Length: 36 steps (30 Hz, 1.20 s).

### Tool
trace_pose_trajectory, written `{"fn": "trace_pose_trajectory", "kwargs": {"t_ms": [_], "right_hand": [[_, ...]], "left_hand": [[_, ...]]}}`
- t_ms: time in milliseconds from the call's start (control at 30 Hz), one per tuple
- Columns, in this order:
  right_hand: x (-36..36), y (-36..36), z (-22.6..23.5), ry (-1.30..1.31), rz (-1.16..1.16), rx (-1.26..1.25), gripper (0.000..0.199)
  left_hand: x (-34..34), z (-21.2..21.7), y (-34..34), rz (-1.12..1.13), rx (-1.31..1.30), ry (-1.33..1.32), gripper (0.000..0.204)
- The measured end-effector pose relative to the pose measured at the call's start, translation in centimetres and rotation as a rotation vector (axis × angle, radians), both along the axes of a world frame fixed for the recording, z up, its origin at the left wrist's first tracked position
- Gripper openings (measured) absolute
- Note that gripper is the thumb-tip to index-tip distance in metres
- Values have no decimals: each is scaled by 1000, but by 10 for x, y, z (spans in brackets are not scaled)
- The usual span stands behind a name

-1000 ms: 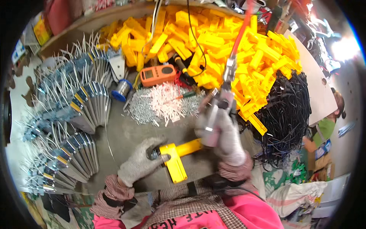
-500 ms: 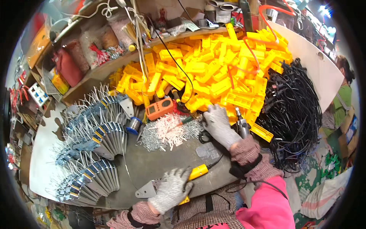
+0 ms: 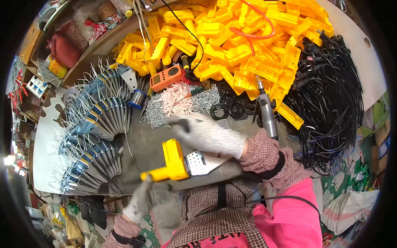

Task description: The recorder is assembling electrical components, including soldering wires and applying stickers to plastic housings.

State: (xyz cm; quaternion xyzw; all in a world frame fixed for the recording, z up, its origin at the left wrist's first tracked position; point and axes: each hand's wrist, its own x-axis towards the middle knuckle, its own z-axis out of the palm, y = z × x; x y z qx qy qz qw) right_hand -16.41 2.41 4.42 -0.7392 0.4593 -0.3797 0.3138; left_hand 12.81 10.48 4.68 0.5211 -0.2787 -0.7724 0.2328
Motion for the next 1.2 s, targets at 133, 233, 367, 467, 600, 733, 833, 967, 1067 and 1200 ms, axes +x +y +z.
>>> {"fn": "trace_pose_trajectory", "kwargs": {"t_ms": [133,233,367,467,600,733,833,967,1067,1200], "right_hand": [[-50,-3,-54,226,-258,-81,18],[-72,-7,-38,454,-474,-192,20],[-77,-24,-41,454,-512,-311,26],[-51,-32,-49,671,-393,-295,23],[-57,-51,-64,593,-459,-247,16],[-57,-55,-51,550,-511,-154,15],[-62,-58,-50,529,-538,-129,15],[-59,-59,-52,495,-537,-204,17],[-49,-52,-45,514,-518,-279,22],[-44,-4,-4,216,-315,-229,15]], "left_hand": [[-39,-6,2,-356,-871,-134,39],[-92,-12,-58,-865,-1628,-522,46],[-144,-11,-121,-804,-1466,-696,28],[-168,-38,-167,-742,-1645,-982,25],[-187,-49,-194,-742,-1610,-877,24],[-180,-43,-197,-676,-1629,-795,20],[-174,-21,-190,-633,-1719,-836,21],[-155,-18,-162,-1114,-1490,-1140,26],[-148,-35,-157,-971,-1701,-844,26],[-156,-37,-164,-1192,-1747,-877,33]]}}
